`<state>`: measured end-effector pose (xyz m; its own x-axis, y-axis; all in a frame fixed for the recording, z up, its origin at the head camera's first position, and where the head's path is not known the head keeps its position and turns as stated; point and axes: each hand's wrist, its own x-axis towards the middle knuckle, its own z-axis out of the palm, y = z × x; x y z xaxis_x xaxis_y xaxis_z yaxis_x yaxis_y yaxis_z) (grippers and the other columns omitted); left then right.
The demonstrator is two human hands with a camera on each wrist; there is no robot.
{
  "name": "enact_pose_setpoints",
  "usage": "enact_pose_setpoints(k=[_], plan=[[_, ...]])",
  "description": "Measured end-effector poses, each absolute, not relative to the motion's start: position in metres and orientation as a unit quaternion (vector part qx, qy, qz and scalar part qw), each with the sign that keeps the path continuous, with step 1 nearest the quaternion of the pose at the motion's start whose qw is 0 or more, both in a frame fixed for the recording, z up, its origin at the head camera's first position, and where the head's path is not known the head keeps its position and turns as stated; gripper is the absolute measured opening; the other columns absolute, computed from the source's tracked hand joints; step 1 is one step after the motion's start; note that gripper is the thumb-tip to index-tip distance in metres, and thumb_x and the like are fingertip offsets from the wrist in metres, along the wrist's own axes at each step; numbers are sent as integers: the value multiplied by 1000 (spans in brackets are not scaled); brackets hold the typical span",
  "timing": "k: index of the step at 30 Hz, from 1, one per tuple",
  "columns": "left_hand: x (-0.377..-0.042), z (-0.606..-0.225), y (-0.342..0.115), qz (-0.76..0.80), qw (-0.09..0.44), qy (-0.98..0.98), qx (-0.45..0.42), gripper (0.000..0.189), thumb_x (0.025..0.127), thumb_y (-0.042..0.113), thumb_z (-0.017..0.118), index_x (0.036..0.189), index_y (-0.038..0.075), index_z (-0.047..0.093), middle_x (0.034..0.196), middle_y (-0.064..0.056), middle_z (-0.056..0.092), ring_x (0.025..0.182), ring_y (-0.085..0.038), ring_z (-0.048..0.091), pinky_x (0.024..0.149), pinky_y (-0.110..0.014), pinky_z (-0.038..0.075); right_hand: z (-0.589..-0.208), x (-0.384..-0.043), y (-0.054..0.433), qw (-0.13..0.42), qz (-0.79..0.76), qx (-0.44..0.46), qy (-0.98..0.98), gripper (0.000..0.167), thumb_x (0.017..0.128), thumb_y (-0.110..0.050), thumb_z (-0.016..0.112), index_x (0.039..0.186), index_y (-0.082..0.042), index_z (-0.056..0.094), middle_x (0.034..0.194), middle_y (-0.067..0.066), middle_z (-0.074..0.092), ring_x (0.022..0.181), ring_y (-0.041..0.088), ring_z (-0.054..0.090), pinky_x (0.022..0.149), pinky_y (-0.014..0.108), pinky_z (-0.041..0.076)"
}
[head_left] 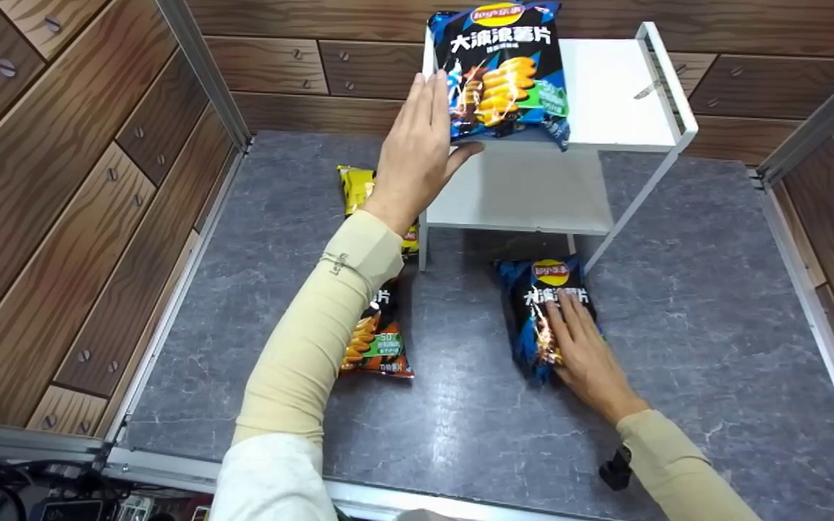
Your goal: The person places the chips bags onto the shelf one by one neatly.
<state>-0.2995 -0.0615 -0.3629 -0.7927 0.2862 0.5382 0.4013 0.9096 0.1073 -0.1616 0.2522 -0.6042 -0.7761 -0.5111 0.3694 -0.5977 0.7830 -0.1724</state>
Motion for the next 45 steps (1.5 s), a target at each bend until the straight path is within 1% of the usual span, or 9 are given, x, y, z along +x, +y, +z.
enact_pose_setpoints(k=[6, 12, 17, 24, 31, 36, 39, 41, 45], plan=[[-299, -363, -62, -111, 265, -941, -179, 93, 94, 59, 50, 153, -8, 24, 158, -24, 33, 151, -33, 27, 126, -32, 20, -602, -159, 255, 172, 161, 296, -926, 108, 56, 15, 85, 150, 7, 32, 157, 31, 29, 141, 50, 34, 125, 40, 21], [-299, -363, -62, -117, 261, -941, -182, 93, 95, 59, 50, 153, -8, 23, 158, -24, 33, 151, -33, 27, 126, -33, 20, -598, -154, 262, 189, 182, 303, -916, 100, 59, 20, 76, 149, 9, 33, 155, 32, 33, 139, 51, 37, 122, 47, 27], [-299, -362, -61, -114, 261, -941, -181, 92, 95, 59, 50, 153, -7, 23, 158, -23, 33, 151, -33, 27, 125, -33, 20, -591, -148, 266, 190, 193, 296, -916, 102, 58, 24, 69, 151, 7, 32, 156, 29, 32, 140, 49, 36, 125, 43, 22], [-298, -363, -62, -107, 268, -940, -180, 93, 94, 59, 50, 153, -9, 25, 157, -24, 34, 150, -34, 28, 126, -32, 20, -575, -143, 268, 196, 201, 293, -914, 101, 60, 25, 70, 151, 6, 31, 157, 27, 31, 142, 48, 34, 126, 38, 18], [-298, -362, -62, -106, 266, -940, -183, 93, 95, 59, 50, 152, -9, 24, 157, -24, 34, 150, -35, 28, 126, -32, 21, -557, -135, 271, 197, 190, 284, -919, 89, 74, 13, 73, 152, 5, 32, 158, 26, 31, 143, 46, 33, 127, 35, 16], [-299, -362, -61, -110, 260, -942, -184, 93, 95, 59, 51, 153, -9, 24, 158, -24, 33, 150, -34, 27, 126, -33, 20, -541, -131, 269, 214, 198, 285, -913, 90, 72, 16, 73, 151, 4, 33, 158, 25, 31, 144, 45, 33, 127, 35, 16], [-299, -362, -61, -114, 260, -941, -185, 93, 95, 58, 51, 153, -9, 24, 158, -24, 33, 151, -34, 27, 126, -33, 19, -533, -130, 269, 234, 203, 291, -905, 68, 90, 3, 64, 151, 5, 34, 157, 25, 33, 144, 45, 33, 127, 35, 17], [-299, -362, -61, -114, 260, -941, -185, 93, 95, 59, 51, 153, -9, 23, 158, -24, 32, 151, -34, 26, 126, -32, 19, -529, -131, 268, 246, 204, 293, -901, 54, 102, -15, 51, 150, 5, 35, 157, 25, 34, 144, 44, 34, 127, 35, 18], [-299, -362, -61, -118, 258, -941, -183, 93, 95, 59, 50, 153, -8, 23, 158, -24, 32, 151, -34, 26, 126, -32, 19, -521, -130, 269, 257, 204, 290, -899, 59, 108, -36, 27, 150, 5, 36, 156, 25, 35, 144, 44, 35, 127, 33, 18]])
